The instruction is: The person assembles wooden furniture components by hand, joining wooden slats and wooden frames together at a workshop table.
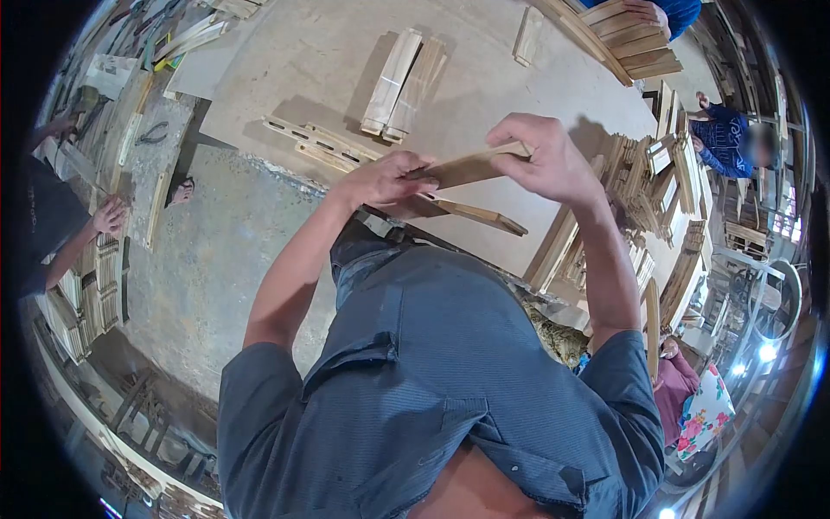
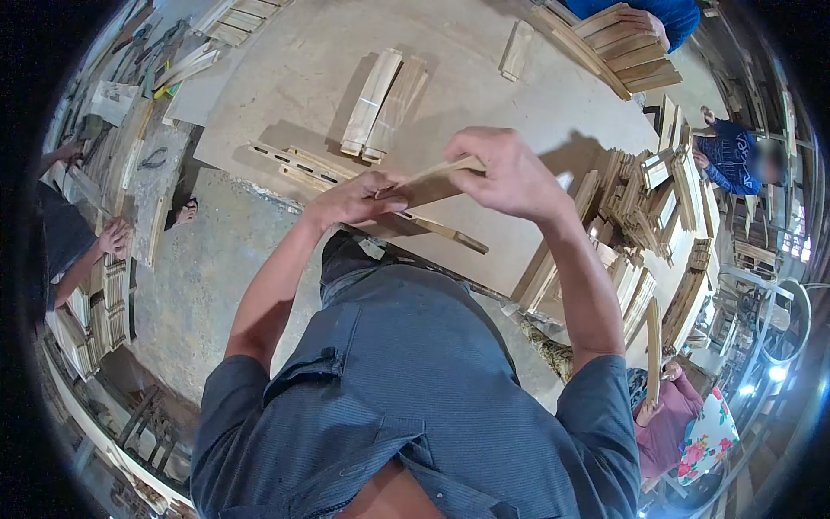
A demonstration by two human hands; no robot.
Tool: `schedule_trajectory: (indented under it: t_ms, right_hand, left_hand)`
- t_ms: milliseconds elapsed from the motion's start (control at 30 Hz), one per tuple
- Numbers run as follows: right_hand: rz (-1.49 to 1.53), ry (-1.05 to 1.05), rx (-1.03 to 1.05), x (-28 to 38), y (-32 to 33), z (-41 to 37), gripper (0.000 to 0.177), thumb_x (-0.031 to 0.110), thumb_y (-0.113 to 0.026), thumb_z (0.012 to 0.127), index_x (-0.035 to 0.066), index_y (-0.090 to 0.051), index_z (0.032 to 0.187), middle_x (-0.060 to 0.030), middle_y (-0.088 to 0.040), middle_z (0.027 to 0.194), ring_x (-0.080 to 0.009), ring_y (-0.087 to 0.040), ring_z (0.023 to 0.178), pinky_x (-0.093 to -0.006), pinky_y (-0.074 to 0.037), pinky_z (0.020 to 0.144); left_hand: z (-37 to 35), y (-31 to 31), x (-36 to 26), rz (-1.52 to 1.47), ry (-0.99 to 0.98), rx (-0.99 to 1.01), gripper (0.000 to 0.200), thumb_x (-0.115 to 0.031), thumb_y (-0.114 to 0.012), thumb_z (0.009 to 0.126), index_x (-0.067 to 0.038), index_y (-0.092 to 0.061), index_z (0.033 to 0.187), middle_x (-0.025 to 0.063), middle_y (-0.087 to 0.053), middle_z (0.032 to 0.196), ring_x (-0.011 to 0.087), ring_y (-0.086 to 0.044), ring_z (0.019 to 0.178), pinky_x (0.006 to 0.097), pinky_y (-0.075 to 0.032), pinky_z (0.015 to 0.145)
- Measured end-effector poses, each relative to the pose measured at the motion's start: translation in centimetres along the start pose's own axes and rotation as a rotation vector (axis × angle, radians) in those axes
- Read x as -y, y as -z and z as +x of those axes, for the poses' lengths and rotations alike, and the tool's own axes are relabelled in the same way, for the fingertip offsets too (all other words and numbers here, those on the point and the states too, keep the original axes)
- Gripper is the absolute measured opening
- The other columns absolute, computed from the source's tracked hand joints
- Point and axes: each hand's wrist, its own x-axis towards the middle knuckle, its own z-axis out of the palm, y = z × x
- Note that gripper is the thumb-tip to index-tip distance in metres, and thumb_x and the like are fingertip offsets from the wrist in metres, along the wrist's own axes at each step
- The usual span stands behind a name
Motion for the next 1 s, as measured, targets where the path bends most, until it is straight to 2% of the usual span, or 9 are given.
schedule_trajectory:
  t_ms: [167, 267, 333, 367, 433, 467, 533, 733, 1000]
  right_hand:
    - [-0.211, 0.156, 0.146, 0.3, -1.3, 0.0, 0.01, 0.005, -0.066, 0.079, 0.0, -0.06, 0.084, -0.0144, -0.059, 0.077, -0.0365, -0.06, 0.074, -0.0451, -0.05, 0.066]
    - [-0.28, 0.198, 0.224, 1.3, -1.5, 0.3, 0.008, 0.005, -0.065, 0.078, 0.002, -0.058, 0.081, -0.0134, -0.058, 0.075, -0.037, -0.06, 0.073, -0.0479, -0.049, 0.065]
    - [-0.269, 0.202, 0.256, 2.7, -1.8, 0.9, 0.008, 0.006, -0.065, 0.078, 0.003, -0.06, 0.084, -0.0133, -0.059, 0.075, -0.0366, -0.062, 0.074, -0.0478, -0.05, 0.065]
    - [-0.261, 0.209, 0.288, 3.3, -2.2, 1.1, 0.009, 0.006, -0.065, 0.079, 0.004, -0.063, 0.087, -0.0131, -0.06, 0.076, -0.0362, -0.063, 0.075, -0.0477, -0.05, 0.065]
    - [-0.243, 0.195, 0.295, 4.6, -3.5, 1.9, 0.011, 0.006, -0.065, 0.079, 0.005, -0.064, 0.09, -0.0122, -0.06, 0.076, -0.0356, -0.064, 0.075, -0.0478, -0.051, 0.065]
    - [-0.228, 0.181, 0.302, 5.0, -4.0, 2.1, 0.014, 0.006, -0.064, 0.079, 0.005, -0.065, 0.092, -0.0114, -0.061, 0.077, -0.035, -0.064, 0.075, -0.0479, -0.051, 0.065]
    - [-0.245, 0.182, 0.31, 5.7, -4.4, 2.0, 0.015, 0.005, -0.063, 0.079, 0.006, -0.066, 0.094, -0.0106, -0.061, 0.077, -0.0347, -0.065, 0.075, -0.0478, -0.051, 0.065]
    - [-0.332, 0.13, 0.352, 5.8, -3.6, 1.4, 0.017, 0.004, -0.062, 0.078, 0.007, -0.066, 0.094, -0.0106, -0.06, 0.077, -0.0344, -0.065, 0.074, -0.0476, -0.051, 0.063]
    - [-0.389, 0.024, 0.429, 6.8, -3.7, 1.6, 0.013, 0.002, -0.062, 0.075, 0.005, -0.063, 0.088, -0.0111, -0.056, 0.075, -0.0326, -0.065, 0.07, -0.0463, -0.051, 0.062]
  left_hand:
    - [1.7, -1.5, 4.4, -0.011, -0.017, 0.207, 0.026, -0.027, -0.069, 0.1, -0.005, -0.068, 0.113, 0.0162, -0.069, 0.086, 0.0271, -0.063, 0.078, 0.0372, -0.049, 0.076]
    - [1.4, -1.7, 5.5, -0.031, 0.152, 0.304, 0.025, -0.026, -0.07, 0.099, -0.005, -0.069, 0.113, 0.014, -0.069, 0.087, 0.0244, -0.066, 0.079, 0.0381, -0.05, 0.071]
    - [0.7, -1.8, 4.6, 0.111, -0.122, 0.152, 0.02, -0.022, -0.07, 0.098, -0.005, -0.069, 0.109, 0.011, -0.069, 0.083, 0.0215, -0.065, 0.074, 0.0398, -0.049, 0.066]
    - [0.4, -2.2, 5.2, 0.111, -0.12, 0.151, 0.02, -0.022, -0.07, 0.098, -0.005, -0.069, 0.109, 0.011, -0.069, 0.083, 0.0215, -0.065, 0.074, 0.0398, -0.049, 0.066]
    - [0.0, -3.0, 6.7, -0.231, -0.281, 0.019, 0.017, -0.017, -0.071, 0.095, -0.005, -0.068, 0.106, 0.0142, -0.068, 0.079, 0.0283, -0.066, 0.069, 0.0421, -0.049, 0.065]
    - [0.2, -2.8, 6.9, -0.234, -0.282, 0.017, 0.017, -0.017, -0.071, 0.095, -0.005, -0.068, 0.106, 0.0142, -0.068, 0.079, 0.0283, -0.066, 0.069, 0.0421, -0.049, 0.065]
    - [0.6, -1.8, 5.2, 0.273, -0.285, 0.158, 0.018, -0.017, -0.074, 0.092, -0.007, -0.069, 0.106, 0.0183, -0.067, 0.079, 0.0374, -0.064, 0.069, 0.0437, -0.05, 0.066]
    - [0.7, -0.7, 0.3, 0.138, -0.05, 0.234, 0.017, -0.021, -0.075, 0.09, -0.012, -0.07, 0.104, 0.0192, -0.066, 0.081, 0.0436, -0.059, 0.072, 0.0456, -0.048, 0.063]
    - [1.0, -2.0, 3.0, 0.128, -0.11, 0.215, 0.017, -0.023, -0.07, 0.092, -0.007, -0.066, 0.094, 0.0178, -0.065, 0.078, 0.0437, -0.06, 0.075, 0.0482, -0.048, 0.066]
